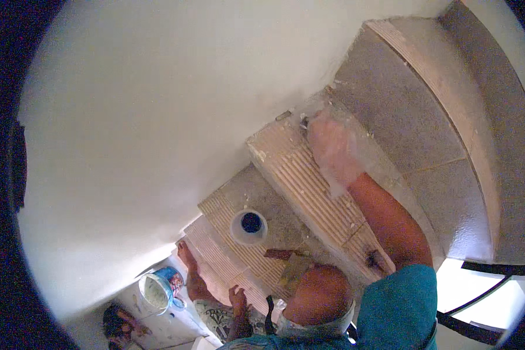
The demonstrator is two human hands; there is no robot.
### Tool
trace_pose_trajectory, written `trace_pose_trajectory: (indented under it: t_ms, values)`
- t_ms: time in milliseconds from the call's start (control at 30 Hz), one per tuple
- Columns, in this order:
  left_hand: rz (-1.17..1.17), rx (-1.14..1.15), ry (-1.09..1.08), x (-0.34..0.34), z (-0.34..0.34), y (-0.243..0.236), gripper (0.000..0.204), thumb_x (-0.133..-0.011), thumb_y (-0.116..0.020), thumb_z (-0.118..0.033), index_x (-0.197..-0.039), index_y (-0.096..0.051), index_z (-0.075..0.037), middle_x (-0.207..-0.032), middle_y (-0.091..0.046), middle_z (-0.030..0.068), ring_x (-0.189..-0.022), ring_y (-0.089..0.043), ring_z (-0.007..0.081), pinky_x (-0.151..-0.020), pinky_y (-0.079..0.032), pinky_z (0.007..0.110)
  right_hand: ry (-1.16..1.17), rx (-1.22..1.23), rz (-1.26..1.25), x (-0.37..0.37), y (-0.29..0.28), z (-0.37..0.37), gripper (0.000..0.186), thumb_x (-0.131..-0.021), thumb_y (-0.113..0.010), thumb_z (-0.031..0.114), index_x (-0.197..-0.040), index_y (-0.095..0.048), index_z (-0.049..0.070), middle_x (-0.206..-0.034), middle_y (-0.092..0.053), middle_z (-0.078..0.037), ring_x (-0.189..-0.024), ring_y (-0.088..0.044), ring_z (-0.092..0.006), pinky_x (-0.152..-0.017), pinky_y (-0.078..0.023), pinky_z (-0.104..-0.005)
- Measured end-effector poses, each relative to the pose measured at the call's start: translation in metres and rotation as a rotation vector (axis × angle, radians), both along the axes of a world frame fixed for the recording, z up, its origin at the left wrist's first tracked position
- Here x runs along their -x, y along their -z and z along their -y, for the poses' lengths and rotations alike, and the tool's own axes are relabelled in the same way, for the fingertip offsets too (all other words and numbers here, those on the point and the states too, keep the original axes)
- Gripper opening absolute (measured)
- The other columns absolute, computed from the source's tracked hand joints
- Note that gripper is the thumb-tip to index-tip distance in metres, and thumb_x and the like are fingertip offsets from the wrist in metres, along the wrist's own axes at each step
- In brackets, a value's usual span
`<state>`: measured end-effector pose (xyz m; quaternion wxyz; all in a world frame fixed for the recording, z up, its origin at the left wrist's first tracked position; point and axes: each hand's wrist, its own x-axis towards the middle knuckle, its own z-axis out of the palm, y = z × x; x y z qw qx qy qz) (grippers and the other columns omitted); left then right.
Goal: Applying sealant and cleaning stair tiles using a brush and sponge during renovation.
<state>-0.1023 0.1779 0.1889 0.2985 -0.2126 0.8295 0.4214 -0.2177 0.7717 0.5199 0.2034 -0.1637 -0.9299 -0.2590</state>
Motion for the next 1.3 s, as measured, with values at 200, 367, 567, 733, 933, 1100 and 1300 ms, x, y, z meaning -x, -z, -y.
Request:
trace_pose_trajectory:
  t_ms: [200, 367, 567, 733, 933, 1100, 1300]
  values:
    - [-0.021, -0.102, 0.158, -0.015, -0.059, -0.02, 0.03, -0.078, -0.054, -0.008, -0.107, -0.053, 0.0, -0.124, -0.043, 0.0263, -0.082, -0.059, 0.0229, -0.076, -0.046, 0.027, 0.224, 0.401, 0.117, 0.001, -0.013, -0.032, 0.012, -0.081, -0.048, 0.011, -0.087, -0.055, 0.003, -0.075, -0.056, -0.017, -0.072, -0.059, -0.0331, -0.063, -0.048, -0.0433]
    - [-0.142, -0.18, 0.386, -0.014, -0.038, -0.017, 0.028, -0.079, -0.054, -0.007, -0.105, -0.052, 0.002, -0.109, -0.05, 0.0211, -0.069, -0.057, 0.0185, -0.068, -0.045, 0.027, 0.353, 0.545, 0.085, 0.005, -0.021, -0.03, 0.012, -0.082, -0.047, 0.01, -0.089, -0.055, 0.004, -0.079, -0.059, -0.018, -0.077, -0.061, -0.0331, -0.065, -0.049, -0.0432]
    - [0.064, -0.362, 0.022, -0.013, -0.059, -0.041, 0.033, -0.078, -0.054, -0.006, -0.109, -0.047, 0.003, -0.08, -0.057, 0.0122, -0.059, -0.05, 0.0138, -0.052, -0.04, 0.024, 0.52, 0.551, 0.226, -0.046, -0.021, 0.016, 0.018, -0.08, -0.051, 0.014, -0.093, -0.058, 0.006, -0.087, -0.062, -0.012, -0.073, -0.061, -0.0302, -0.062, -0.05, -0.0405]
    - [-0.082, -0.214, 0.198, -0.012, -0.065, -0.033, 0.035, -0.076, -0.054, -0.006, -0.109, -0.045, 0.003, -0.08, -0.052, 0.0083, -0.062, -0.049, 0.0137, -0.054, -0.039, 0.024, 0.416, 0.265, 0.415, -0.061, -0.022, 0.018, 0.018, -0.084, -0.047, 0.009, -0.098, -0.057, 0.002, -0.085, -0.06, -0.014, -0.066, -0.058, -0.0291, -0.058, -0.047, -0.0382]
    - [-0.172, -0.074, 0.358, -0.033, 0.024, 0.01, 0.035, -0.077, -0.053, -0.003, -0.11, -0.044, 0.003, -0.097, -0.053, 0.013, -0.075, -0.052, 0.0185, -0.063, -0.044, 0.028, 0.06, 0.257, 0.105, -0.054, -0.027, 0.017, 0.01, -0.085, -0.047, 0.015, -0.085, -0.054, 0.008, -0.073, -0.054, -0.011, -0.066, -0.058, -0.0283, -0.053, -0.047, -0.0391]
    - [0.149, -0.138, 0.093, -0.011, -0.077, -0.049, 0.044, -0.075, -0.053, 0.0, -0.117, -0.04, 0.005, -0.107, -0.052, 0.015, -0.086, -0.054, 0.0218, -0.071, -0.045, 0.03, 0.372, 0.425, 0.27, -0.063, -0.032, -0.012, 0.012, -0.083, -0.048, 0.011, -0.092, -0.056, 0.007, -0.083, -0.056, -0.012, -0.07, -0.059, -0.0286, -0.058, -0.047, -0.0401]
    - [0.128, -0.229, 0.017, -0.022, -0.055, -0.031, 0.043, -0.075, -0.057, -0.003, -0.117, -0.046, 0.002, -0.131, -0.039, 0.0222, -0.104, -0.051, 0.0274, -0.08, -0.045, 0.03, 0.159, 0.215, 0.225, -0.066, -0.022, -0.016, 0.008, -0.084, -0.048, 0.012, -0.088, -0.053, 0.006, -0.071, -0.052, -0.011, -0.064, -0.057, -0.0274, -0.053, -0.046, -0.0402]
